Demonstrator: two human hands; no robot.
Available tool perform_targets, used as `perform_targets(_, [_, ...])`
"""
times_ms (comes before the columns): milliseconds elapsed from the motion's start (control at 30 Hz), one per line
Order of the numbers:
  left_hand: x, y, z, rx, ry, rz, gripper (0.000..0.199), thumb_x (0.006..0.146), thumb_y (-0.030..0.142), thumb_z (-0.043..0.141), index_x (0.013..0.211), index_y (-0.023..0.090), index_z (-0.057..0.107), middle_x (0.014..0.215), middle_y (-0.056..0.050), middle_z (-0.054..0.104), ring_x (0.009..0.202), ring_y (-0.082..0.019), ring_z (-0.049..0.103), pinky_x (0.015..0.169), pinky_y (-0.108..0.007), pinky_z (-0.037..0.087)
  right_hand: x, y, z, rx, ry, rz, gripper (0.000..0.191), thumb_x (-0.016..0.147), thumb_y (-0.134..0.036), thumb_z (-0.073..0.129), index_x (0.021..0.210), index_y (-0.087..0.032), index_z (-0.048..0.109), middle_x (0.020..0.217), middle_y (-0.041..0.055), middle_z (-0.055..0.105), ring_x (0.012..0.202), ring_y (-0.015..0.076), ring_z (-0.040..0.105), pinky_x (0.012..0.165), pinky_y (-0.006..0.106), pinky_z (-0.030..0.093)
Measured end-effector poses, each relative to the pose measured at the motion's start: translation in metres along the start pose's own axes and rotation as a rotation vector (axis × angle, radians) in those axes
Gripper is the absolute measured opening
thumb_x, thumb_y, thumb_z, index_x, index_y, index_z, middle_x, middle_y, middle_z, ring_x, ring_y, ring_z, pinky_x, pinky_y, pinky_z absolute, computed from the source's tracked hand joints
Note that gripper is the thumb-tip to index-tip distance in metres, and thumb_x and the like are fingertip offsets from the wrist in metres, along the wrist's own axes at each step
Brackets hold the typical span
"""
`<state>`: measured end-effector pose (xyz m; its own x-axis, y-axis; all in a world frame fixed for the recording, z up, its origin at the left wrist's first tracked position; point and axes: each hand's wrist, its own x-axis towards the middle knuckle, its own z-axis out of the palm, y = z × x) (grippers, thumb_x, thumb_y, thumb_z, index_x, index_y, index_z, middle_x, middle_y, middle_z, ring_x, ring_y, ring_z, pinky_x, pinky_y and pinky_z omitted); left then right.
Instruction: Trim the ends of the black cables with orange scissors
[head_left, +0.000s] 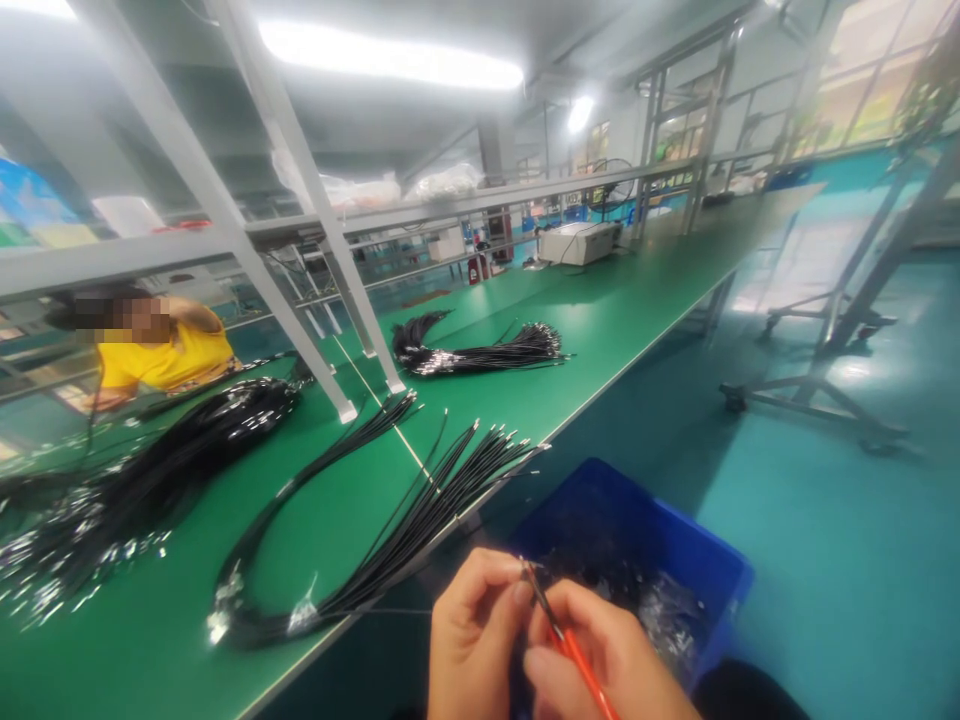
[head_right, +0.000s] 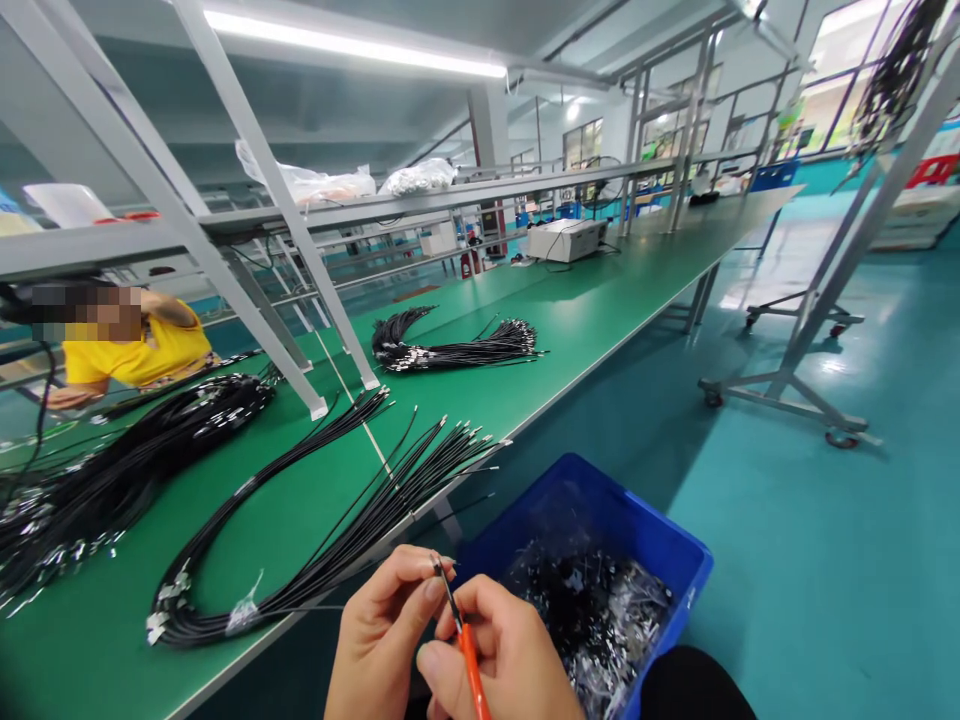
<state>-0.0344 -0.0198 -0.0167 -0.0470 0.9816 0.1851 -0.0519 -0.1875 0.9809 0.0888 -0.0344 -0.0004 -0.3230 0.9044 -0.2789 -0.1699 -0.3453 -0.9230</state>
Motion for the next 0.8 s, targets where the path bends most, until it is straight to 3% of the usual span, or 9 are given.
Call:
perform_targets(167, [0.0, 0.0, 0.001, 0.092, -0.021, 0.026, 0.008, 0.079, 0.022, 0.066, 0.073, 0.02, 0.07, 0.072, -0.001, 0.066, 0.067, -0.015, 0.061, 0.062, -0.02, 0.049, 0.001, -0.005, 0.0, -0.101, 0.039, 0.056, 0.029, 0.065, -0.045, 0.064, 0.066, -0.019, 0.051, 0.05, -0.0045, 0.051, 0.04, 0.0072, 0.041, 0.04, 0.019, 0.029])
perform_targets(433, [-0.001, -0.001, 0.003, 0.208, -0.015, 0.018, 0.011, 0.078, 0.025, 0.065, 0.07, 0.019, 0.069, 0.067, -0.001, 0.063, 0.061, -0.016, 0.059, 0.057, -0.022, 0.047, 0.001, 0.0, -0.004, -0.151, 0.075, 0.057, 0.026, 0.068, -0.043, 0.064, 0.068, -0.019, 0.054, 0.049, -0.0062, 0.047, 0.04, 0.0075, 0.04, 0.041, 0.019, 0.027])
perform_targets(800, [0.002, -0.007, 0.005, 0.159, 0.052, -0.058, 0.007, 0.076, 0.023, 0.066, 0.074, 0.019, 0.071, 0.064, 0.0, 0.064, 0.053, -0.012, 0.056, 0.05, -0.019, 0.046, -0.006, -0.003, -0.014, -0.024, -0.045, 0.034, 0.052, 0.055, -0.066, 0.07, 0.067, -0.019, 0.049, 0.051, -0.0077, 0.04, 0.044, 0.007, 0.031, 0.045, 0.022, 0.023])
